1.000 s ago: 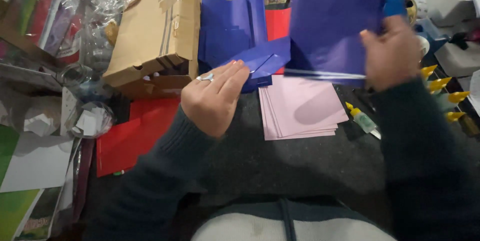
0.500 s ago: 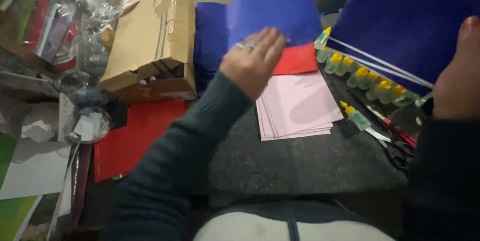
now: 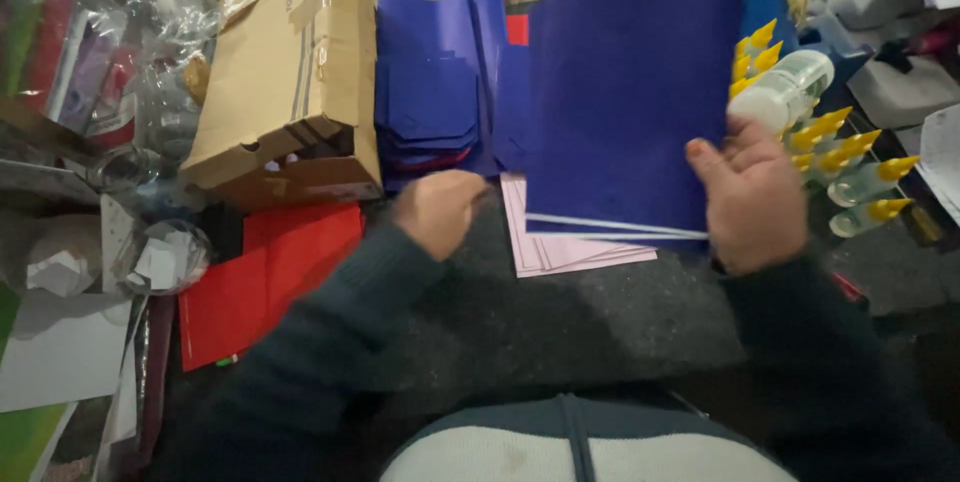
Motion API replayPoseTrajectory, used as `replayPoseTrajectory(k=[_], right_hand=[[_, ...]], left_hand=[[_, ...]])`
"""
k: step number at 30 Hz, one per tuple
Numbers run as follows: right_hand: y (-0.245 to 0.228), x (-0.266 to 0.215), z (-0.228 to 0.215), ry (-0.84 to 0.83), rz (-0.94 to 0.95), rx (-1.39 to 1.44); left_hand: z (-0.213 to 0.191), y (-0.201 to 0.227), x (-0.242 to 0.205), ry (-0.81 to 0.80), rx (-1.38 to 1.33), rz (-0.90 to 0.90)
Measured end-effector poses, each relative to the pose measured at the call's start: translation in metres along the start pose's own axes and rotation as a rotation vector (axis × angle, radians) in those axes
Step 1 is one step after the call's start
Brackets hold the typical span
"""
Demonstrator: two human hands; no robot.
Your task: Manually folding and gluing components together to assemble paper bags at a workstation.
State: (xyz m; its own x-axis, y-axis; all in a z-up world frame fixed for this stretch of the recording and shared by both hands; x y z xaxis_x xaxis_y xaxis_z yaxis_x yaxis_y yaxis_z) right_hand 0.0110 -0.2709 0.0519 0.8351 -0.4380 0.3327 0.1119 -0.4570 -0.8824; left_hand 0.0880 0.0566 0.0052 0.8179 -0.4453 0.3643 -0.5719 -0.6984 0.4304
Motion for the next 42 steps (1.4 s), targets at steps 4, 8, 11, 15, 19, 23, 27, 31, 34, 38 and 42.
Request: replayPoseTrajectory(k=[4,8,11,15,19,23,27,31,34,38,42], right_hand=[[0.041,-0.012,0.031,-0.144,0.116,0.382],[0.046,-0.022,0.042,-0.233,0.142,0.097],[0.031,-0.033,0.034,-0.197,-0.063,-0.403],[0.004,-0.052,0.014,-0.104,-0.51,-0.664],[0.028,-0.052,0.015,-0.301,-0.55,-0.485],[0.045,-0.057,0.028,-0.577,-0.639,-0.46],[0.042,-0.062,0.029,-0.645,-0.634,-0.5],[0.033,-0.062,0.027,-0.674,-0.654,-0.558],[0.032,-0.06,0.023,-0.637,-0.592,-0.517],[0.041,-0.054,0.02,-0.604,-0.625,-0.355],[0.05,-0.053,0.021,-0.469,-0.334,-0.312]], left_hand=[[-0.038,0.02,-0.025,0.084,0.083,0.048],[-0.037,0.047,-0.042,-0.121,0.025,-0.025],[-0.003,0.043,-0.057,-0.084,-0.043,0.23],[0.025,0.046,-0.061,0.0,-0.062,0.494],[0.028,0.051,-0.044,-0.066,0.031,0.397],[0.035,0.04,-0.039,-0.131,0.003,0.384],[0.032,0.046,-0.031,-0.298,0.132,0.395],[0.05,0.027,-0.031,-0.106,0.155,0.537],[0.031,0.036,-0.024,-0.349,0.066,0.203],[0.029,0.03,-0.022,-0.107,-0.082,0.198],[0.019,0.029,-0.012,-0.072,-0.224,0.217]])
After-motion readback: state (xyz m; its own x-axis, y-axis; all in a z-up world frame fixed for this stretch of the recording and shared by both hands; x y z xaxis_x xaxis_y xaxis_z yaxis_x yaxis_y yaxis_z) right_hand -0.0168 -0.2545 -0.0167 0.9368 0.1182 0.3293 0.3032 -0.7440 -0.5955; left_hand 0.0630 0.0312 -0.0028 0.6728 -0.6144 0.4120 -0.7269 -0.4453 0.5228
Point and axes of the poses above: each hand's wrist, its own x-axis towards the middle knuckle, its own z-axis out of the palm, y = z × x, the point moved 2 cm from there along x, towards the middle knuckle, and after that the axes turned 9 degrees about y, right-handed, at the moved point
